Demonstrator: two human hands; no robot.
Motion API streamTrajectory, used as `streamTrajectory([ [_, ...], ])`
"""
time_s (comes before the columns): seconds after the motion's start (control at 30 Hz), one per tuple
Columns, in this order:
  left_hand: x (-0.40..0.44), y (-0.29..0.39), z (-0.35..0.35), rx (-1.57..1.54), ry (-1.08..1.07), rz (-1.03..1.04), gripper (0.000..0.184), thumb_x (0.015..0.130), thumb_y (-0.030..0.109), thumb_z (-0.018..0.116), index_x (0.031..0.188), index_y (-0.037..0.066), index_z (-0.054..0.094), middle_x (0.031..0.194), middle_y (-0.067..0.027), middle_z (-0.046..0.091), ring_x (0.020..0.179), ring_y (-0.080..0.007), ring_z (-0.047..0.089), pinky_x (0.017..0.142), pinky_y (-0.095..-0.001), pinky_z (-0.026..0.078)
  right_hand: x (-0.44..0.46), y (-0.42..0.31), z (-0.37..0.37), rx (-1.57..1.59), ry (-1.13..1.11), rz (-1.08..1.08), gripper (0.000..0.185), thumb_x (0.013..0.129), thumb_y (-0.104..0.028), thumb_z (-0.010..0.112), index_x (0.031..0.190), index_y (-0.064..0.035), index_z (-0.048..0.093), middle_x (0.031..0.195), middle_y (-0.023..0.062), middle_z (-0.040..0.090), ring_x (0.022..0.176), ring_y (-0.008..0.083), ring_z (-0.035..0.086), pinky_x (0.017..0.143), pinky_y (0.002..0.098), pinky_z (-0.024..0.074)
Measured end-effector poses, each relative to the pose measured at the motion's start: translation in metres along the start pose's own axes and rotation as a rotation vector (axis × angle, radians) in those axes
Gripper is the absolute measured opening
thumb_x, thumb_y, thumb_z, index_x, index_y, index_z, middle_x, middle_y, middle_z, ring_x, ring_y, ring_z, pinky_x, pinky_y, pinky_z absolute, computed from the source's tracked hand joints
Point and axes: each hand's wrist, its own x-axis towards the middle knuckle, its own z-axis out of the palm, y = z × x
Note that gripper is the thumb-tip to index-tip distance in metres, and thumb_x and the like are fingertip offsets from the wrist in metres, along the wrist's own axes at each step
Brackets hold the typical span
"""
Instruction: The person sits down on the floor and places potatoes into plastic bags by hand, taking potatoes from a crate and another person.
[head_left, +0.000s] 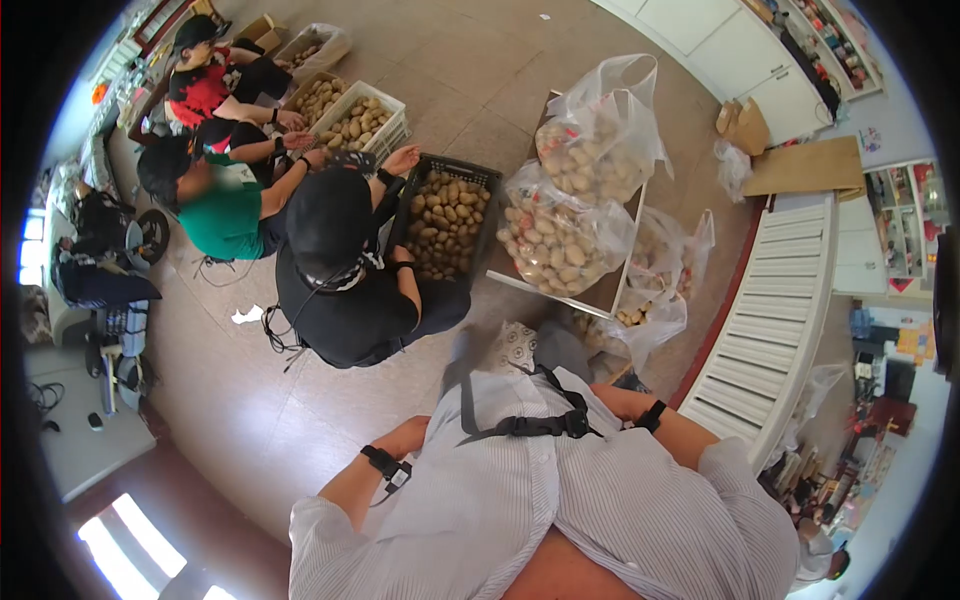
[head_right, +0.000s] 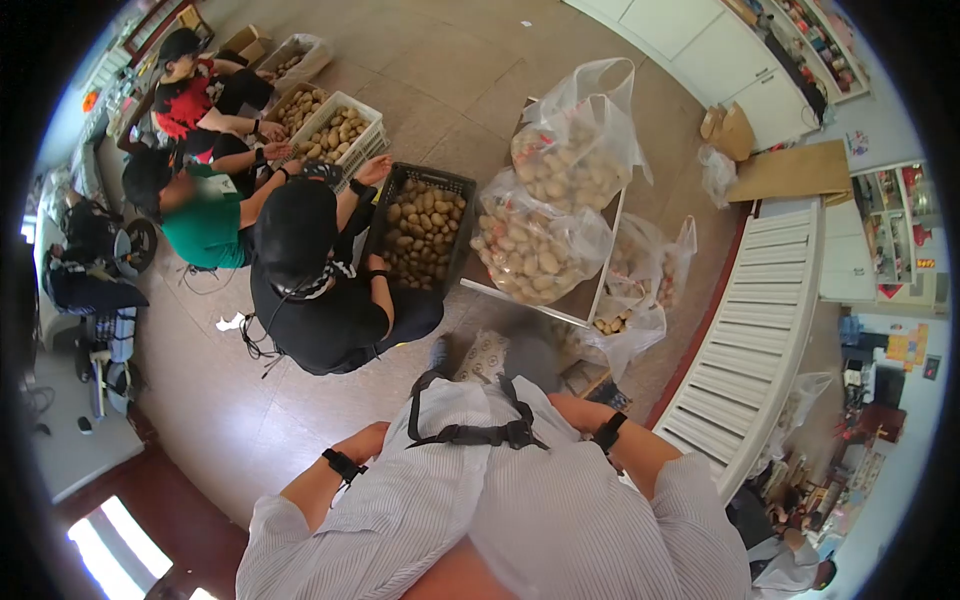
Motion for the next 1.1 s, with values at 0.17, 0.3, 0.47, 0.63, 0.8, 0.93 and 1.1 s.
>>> streamTrajectory([
  [0.17,0.018,0.059,0.022,0.055,-0.007,-0.004,0.043,0.096,0.033,0.056,0.123,0.0,0.065,0.115,-0.0096,0.069,0.104,-0.0169,0.062,0.091,-0.0306,0.047,-0.002,0.071,-0.036,0.102,-0.056,-0.028,0.038,0.087,-0.023,0.065,0.114,0.0025,0.062,0.107,0.0161,0.07,0.093,0.0198,0.063,0.083,0.0364,0.0495],
  [0.3,0.031,0.124,0.063,0.121,-0.035,0.008,0.039,0.096,0.032,0.056,0.123,0.005,0.066,0.112,-0.0052,0.07,0.101,-0.0144,0.062,0.09,-0.0301,0.046,-0.038,0.081,-0.087,0.245,-0.106,-0.108,0.042,0.093,-0.019,0.06,0.128,0.0042,0.057,0.122,0.0085,0.065,0.101,0.0144,0.057,0.089,0.0304,0.0486],
  [0.47,0.052,0.144,0.091,0.252,-0.21,0.043,0.043,0.099,0.029,0.05,0.13,0.0,0.058,0.121,-0.0095,0.066,0.108,-0.0172,0.061,0.094,-0.0316,0.048,-0.059,0.121,-0.12,0.497,-0.194,-0.008,0.045,0.093,-0.02,0.06,0.131,0.0029,0.056,0.125,0.0099,0.064,0.106,0.0157,0.057,0.092,0.0308,0.0478],
  [0.63,0.073,0.147,0.103,0.271,-0.33,0.038,0.042,0.1,0.029,0.051,0.132,0.003,0.058,0.119,-0.0063,0.067,0.102,-0.0158,0.062,0.088,-0.0306,0.051,-0.054,0.172,-0.11,0.339,-0.159,-0.094,0.047,0.083,-0.027,0.069,0.119,0.001,0.062,0.118,0.0164,0.068,0.105,0.024,0.063,0.091,0.0347,0.0475],
  [0.8,0.139,0.111,0.088,0.279,-0.218,-0.178,0.033,0.092,0.021,0.064,0.119,0.002,0.063,0.113,-0.0097,0.065,0.101,-0.0198,0.062,0.086,-0.0332,0.049,-0.011,0.234,-0.081,0.289,-0.155,-0.116,0.031,0.082,-0.023,0.068,0.104,-0.0007,0.069,0.097,0.0158,0.073,0.084,0.0241,0.066,0.076,0.0373,0.0515],
  [0.93,0.2,0.124,0.06,0.893,0.257,0.374,0.071,0.073,0.018,0.077,0.134,0.001,0.044,0.139,-0.0241,0.042,0.128,-0.042,0.043,0.105,-0.0426,0.042,0.048,0.212,-0.114,0.478,-0.067,0.206,0.023,0.086,-0.019,0.065,0.101,-0.0014,0.066,0.084,0.013,0.07,0.079,0.0195,0.066,0.071,0.0344,0.0509],
  [1.1,0.319,0.127,0.008,1.151,0.331,0.487,0.076,0.077,0.034,0.073,0.141,0.005,0.042,0.149,-0.0231,0.033,0.139,-0.0416,0.033,0.114,-0.0503,0.029,0.148,0.208,-0.161,0.223,0.527,0.033,0.031,0.086,-0.016,0.067,0.113,-0.0042,0.057,0.098,0.0149,0.063,0.086,0.028,0.064,0.075,0.0369,0.0513],
])
